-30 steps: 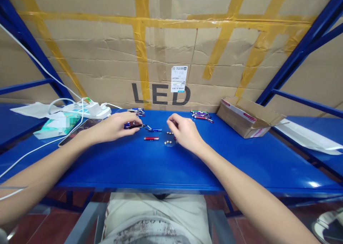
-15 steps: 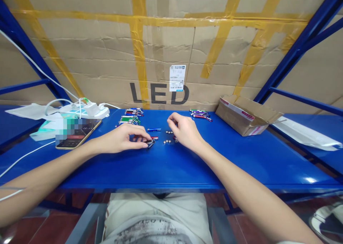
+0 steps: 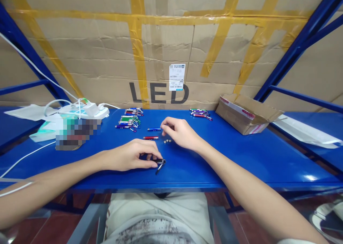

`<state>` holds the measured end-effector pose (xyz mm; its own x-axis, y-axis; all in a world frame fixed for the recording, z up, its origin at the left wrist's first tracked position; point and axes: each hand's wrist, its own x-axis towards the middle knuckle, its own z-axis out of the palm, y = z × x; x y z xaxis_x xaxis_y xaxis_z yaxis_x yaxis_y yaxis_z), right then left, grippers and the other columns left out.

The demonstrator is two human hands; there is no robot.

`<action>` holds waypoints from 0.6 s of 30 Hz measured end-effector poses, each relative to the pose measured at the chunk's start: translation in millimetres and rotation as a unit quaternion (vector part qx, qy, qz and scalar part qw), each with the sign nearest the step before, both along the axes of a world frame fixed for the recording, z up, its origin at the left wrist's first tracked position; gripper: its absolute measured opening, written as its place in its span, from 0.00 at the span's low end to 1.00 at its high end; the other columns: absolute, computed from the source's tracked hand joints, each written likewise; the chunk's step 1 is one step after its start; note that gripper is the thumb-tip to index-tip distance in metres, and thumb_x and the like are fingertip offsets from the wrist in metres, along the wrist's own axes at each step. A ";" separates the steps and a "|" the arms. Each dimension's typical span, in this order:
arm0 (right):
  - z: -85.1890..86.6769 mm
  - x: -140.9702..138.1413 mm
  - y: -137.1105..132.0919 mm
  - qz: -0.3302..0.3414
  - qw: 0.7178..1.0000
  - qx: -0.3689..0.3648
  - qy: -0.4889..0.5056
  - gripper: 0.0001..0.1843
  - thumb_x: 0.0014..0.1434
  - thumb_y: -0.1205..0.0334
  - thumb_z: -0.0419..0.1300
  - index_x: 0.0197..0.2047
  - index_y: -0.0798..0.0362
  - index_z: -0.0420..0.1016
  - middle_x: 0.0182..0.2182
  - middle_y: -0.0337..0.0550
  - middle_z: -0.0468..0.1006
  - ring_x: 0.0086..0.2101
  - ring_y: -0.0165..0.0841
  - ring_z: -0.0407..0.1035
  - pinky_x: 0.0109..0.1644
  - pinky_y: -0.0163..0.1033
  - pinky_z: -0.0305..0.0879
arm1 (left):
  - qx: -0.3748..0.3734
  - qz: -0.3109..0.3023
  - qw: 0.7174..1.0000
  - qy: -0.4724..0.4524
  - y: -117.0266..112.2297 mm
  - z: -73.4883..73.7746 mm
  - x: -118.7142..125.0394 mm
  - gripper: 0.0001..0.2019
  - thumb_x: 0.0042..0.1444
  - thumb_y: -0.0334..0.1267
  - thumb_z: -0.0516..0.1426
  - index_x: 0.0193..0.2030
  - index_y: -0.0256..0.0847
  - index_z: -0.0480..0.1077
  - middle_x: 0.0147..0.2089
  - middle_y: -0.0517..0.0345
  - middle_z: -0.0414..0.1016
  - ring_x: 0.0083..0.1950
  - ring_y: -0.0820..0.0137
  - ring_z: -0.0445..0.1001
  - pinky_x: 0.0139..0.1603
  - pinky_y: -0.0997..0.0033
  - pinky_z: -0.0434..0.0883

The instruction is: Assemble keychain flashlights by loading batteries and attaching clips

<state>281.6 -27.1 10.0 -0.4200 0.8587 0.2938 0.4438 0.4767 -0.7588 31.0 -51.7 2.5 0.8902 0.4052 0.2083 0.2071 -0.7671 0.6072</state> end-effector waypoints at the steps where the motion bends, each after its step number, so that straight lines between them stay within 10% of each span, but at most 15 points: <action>1: 1.3 -0.6 -1.7 0.027 0.998 -0.051 0.022 0.15 0.73 0.49 0.60 0.42 0.52 0.78 0.34 0.43 0.87 0.27 0.30 0.69 0.30 0.35 0.64 | 0.010 0.001 1.000 0.000 -0.5 -0.6 0.1 0.12 0.73 0.41 0.63 0.57 0.40 0.81 0.48 0.50 0.83 0.43 0.68 0.80 0.49 0.67 0.77; 8: 12.5 6.7 -10.1 0.146 0.933 -0.326 0.043 0.24 0.67 0.38 0.68 0.44 0.52 0.76 0.39 0.45 0.87 0.21 0.24 0.66 0.17 0.29 0.50 | 0.070 0.017 0.997 -0.019 5.9 -1.4 -6.0 0.10 0.73 0.40 0.63 0.57 0.40 0.79 0.47 0.52 0.80 0.45 0.67 0.78 0.48 0.69 0.75; 18: 25.9 25.4 -4.1 0.230 0.897 -0.347 -0.147 0.19 0.61 0.49 0.73 0.45 0.52 0.75 0.35 0.40 0.85 0.23 0.24 0.65 0.18 0.27 0.51 | 0.066 0.040 0.997 -0.003 10.0 -5.2 -5.3 0.09 0.72 0.43 0.64 0.51 0.40 0.79 0.40 0.56 0.79 0.40 0.69 0.78 0.44 0.70 0.74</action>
<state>307.1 -31.2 35.9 -0.7485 0.5080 -0.4264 0.5513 0.1192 -0.8257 25.6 -41.7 -2.7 0.8548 0.4431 0.2700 0.2672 -0.8219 0.5032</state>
